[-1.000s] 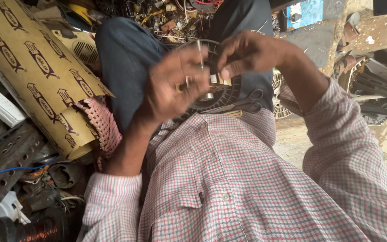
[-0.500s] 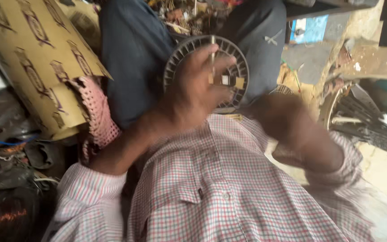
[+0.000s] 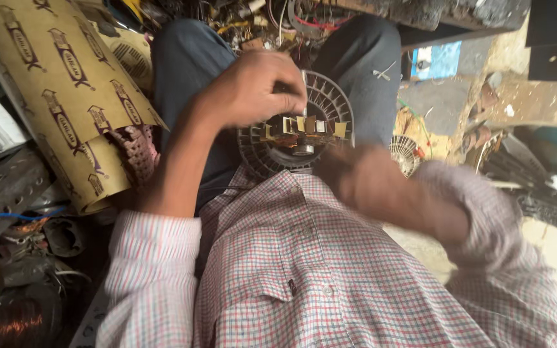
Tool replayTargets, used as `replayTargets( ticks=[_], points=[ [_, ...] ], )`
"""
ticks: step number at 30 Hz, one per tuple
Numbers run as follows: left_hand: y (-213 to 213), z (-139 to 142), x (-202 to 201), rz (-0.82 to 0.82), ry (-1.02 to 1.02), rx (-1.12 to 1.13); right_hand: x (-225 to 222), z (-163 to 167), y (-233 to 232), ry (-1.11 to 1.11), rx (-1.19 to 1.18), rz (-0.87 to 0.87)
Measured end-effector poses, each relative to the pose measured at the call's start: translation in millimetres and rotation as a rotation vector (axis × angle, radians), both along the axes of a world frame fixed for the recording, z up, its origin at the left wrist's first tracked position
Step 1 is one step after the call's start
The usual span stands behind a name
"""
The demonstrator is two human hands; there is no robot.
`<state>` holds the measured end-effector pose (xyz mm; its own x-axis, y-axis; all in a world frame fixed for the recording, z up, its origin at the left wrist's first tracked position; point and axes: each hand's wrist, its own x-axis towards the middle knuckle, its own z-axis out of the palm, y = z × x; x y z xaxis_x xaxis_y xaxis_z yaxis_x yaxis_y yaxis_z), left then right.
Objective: The person sits on the ground repairing an electric fan motor, fitting the rotor shaft into the stator winding on his lap and turning and pressing the parts to seat them. He picks up scissors at one point and trims at the motor before resuming fitting the components by hand.
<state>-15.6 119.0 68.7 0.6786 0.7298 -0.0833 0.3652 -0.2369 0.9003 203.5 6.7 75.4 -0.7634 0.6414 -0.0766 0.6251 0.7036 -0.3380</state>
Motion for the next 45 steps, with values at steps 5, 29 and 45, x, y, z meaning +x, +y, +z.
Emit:
replayTargets(
  ticks=[5, 29, 45],
  points=[
    [-79, -12, 0, 0.153, -0.009, 0.721, 46, -35, 6, 0.18, 0.126, -0.191],
    [-64, -71, -5, 0.264, -0.511, 0.102, 55, -100, 71, 0.445, 0.158, -0.374],
    [-79, -20, -2, 0.089, -0.095, 0.64, 51, -50, 43, 0.776, -0.646, -0.672]
  ],
)
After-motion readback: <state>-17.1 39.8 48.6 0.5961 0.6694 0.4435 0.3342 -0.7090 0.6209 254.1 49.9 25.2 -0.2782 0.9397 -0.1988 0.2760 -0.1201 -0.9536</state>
